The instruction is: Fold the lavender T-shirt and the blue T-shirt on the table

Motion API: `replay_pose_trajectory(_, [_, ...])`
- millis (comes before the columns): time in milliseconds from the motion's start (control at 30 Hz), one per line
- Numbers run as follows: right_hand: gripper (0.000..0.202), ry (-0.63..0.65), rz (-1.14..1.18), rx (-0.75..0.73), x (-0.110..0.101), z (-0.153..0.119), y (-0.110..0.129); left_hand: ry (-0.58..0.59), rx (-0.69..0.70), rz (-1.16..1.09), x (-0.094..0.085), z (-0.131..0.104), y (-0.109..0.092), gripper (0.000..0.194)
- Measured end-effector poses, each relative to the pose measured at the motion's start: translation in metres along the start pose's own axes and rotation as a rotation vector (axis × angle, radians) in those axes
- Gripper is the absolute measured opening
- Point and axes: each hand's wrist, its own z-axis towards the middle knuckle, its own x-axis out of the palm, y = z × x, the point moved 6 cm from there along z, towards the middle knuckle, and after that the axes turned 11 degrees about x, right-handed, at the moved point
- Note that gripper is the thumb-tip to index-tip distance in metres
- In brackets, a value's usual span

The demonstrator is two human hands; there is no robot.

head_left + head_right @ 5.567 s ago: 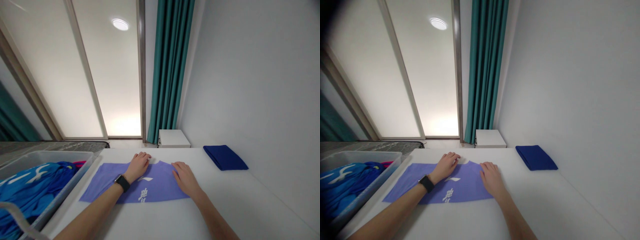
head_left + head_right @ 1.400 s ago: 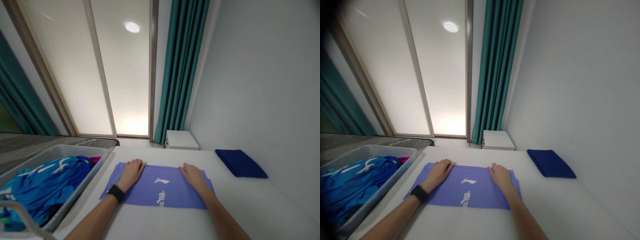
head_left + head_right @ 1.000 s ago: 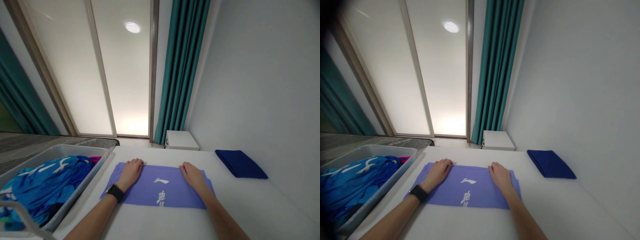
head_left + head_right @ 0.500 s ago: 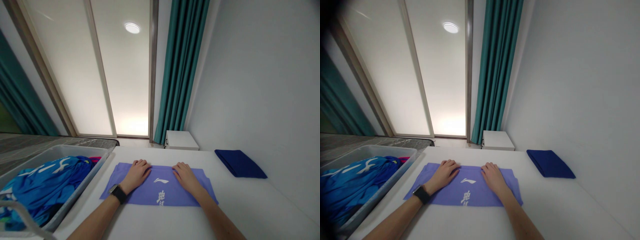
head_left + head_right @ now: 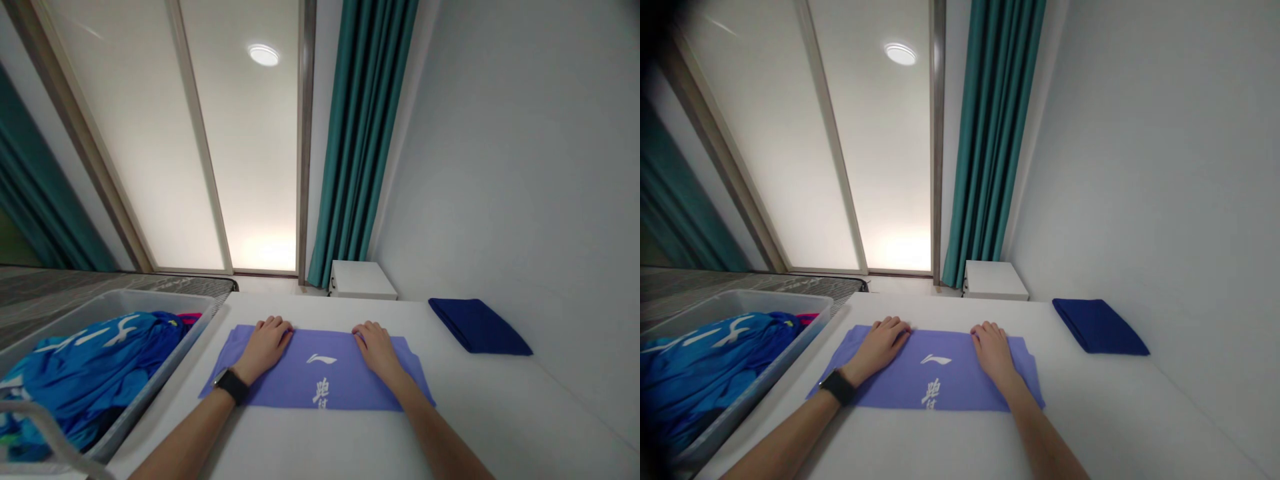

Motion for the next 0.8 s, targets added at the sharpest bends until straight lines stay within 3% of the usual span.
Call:
replay_pose_trajectory(267, [0.029, 0.014, -0.073, 0.086, -0.002, 0.006, -0.023, 0.013, -0.069, -0.023, -0.003, -0.005, 0.019, 0.03])
replay_pose_trajectory(433, [0.032, 0.038, -0.109, 0.048, -0.001, 0.006, -0.022, -0.008, -0.06, -0.031, 0.003, -0.006, 0.027, 0.03])
replay_pose_trajectory(567, [0.031, 0.002, -0.138, 0.068, -0.014, 0.003, -0.017, -0.006, -0.092, -0.025, 0.0, -0.006, 0.029, 0.03])
replay_pose_trajectory(667, [0.035, -0.091, -0.154, 0.039, -0.029, -0.006, 0.0, -0.041, -0.072, 0.022, -0.01, -0.005, 0.019, 0.031])
replay_pose_trajectory(800, [0.046, -0.111, -0.083, -0.086, -0.028, -0.026, 0.04, -0.129, 0.096, 0.029, -0.015, -0.004, -0.024, 0.036])
